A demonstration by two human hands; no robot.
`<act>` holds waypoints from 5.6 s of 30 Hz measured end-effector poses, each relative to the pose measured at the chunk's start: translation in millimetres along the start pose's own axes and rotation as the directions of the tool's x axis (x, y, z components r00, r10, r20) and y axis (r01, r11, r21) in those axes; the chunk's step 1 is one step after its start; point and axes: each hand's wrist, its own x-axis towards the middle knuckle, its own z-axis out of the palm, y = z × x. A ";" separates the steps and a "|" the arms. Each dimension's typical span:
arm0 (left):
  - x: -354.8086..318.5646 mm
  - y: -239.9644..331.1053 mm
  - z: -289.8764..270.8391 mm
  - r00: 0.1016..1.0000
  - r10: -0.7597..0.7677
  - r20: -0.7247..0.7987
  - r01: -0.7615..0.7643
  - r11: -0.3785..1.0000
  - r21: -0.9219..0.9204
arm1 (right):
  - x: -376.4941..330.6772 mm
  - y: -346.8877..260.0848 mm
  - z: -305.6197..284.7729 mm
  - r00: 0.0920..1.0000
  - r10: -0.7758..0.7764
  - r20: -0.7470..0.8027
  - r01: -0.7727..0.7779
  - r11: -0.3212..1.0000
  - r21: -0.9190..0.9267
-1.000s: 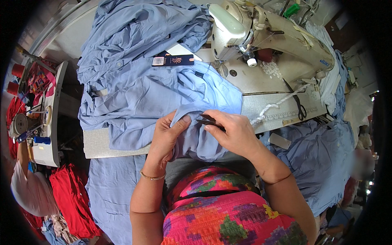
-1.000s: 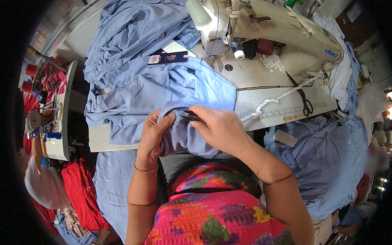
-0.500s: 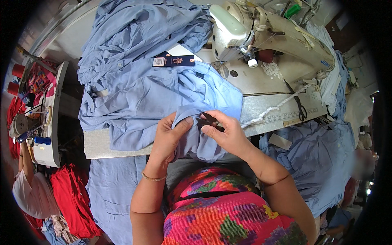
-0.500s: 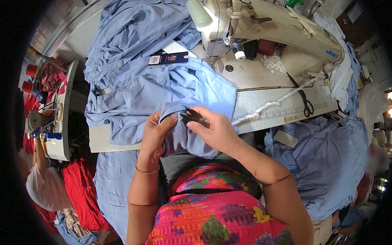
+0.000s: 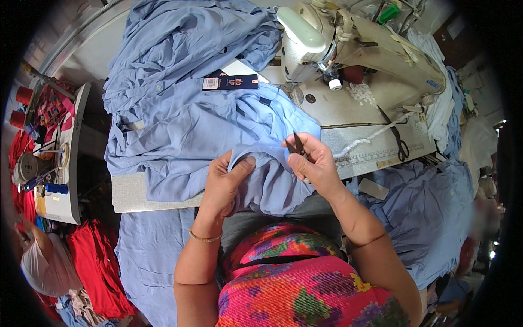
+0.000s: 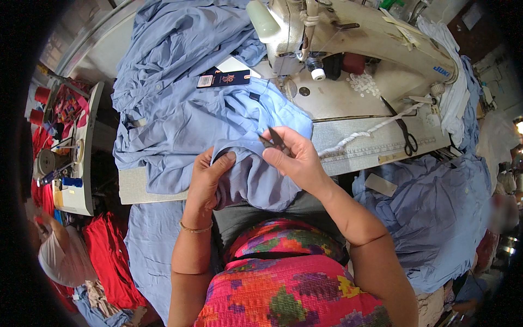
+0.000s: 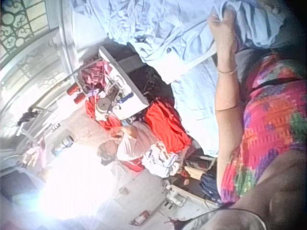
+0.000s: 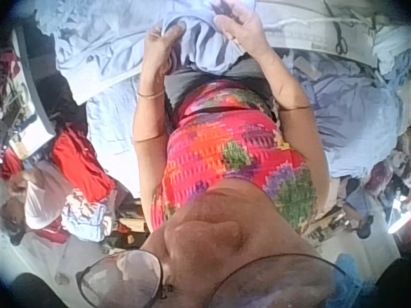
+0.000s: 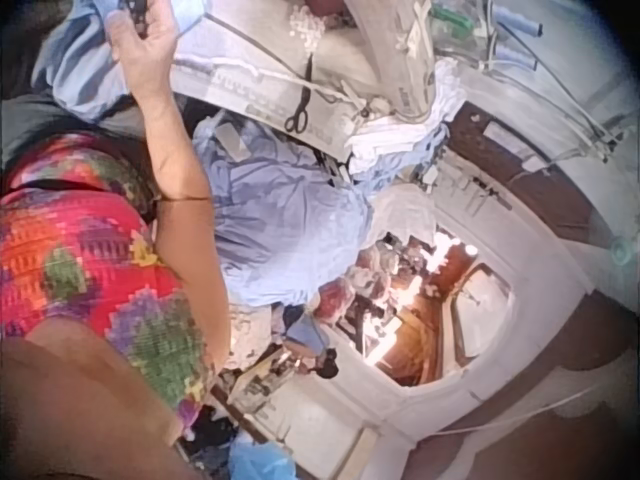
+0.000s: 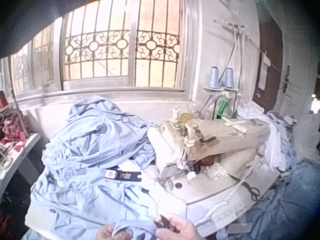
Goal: The person trims loose threads and inspects the collar and buttons of a light blue button-down shirt using small thread snips.
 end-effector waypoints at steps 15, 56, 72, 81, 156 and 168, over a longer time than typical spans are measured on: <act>4.1 1.0 4.3 0.998 -0.056 -0.027 0.057 0.998 0.032 | 16.8 -15.1 -61.3 0.917 -0.374 0.137 0.343 0.569 -0.748; 4.8 -5.3 -6.8 0.995 0.014 0.097 -0.032 0.982 0.184 | 27.4 -2.4 4.0 0.681 -0.316 0.660 0.730 0.369 -0.576; 3.6 -5.7 -8.0 1.000 -0.003 0.004 0.002 0.989 0.148 | 14.4 -8.2 18.5 0.749 -0.381 0.541 0.661 0.466 -0.587; -0.8 -1.1 -5.7 1.000 0.000 0.010 -0.001 0.993 0.116 | 24.3 -6.2 8.4 0.792 -0.369 0.486 0.606 0.572 -0.553; -11.8 -38.6 14.6 0.990 0.071 -0.125 -0.104 0.956 -0.275 | 18.3 -0.9 2.4 0.484 -0.566 0.668 0.690 -0.223 -0.689; 1.6 -37.6 11.9 0.943 0.228 -0.242 -0.211 0.973 0.095 | 21.6 -7.7 9.8 0.770 -0.521 0.368 0.600 0.396 -0.695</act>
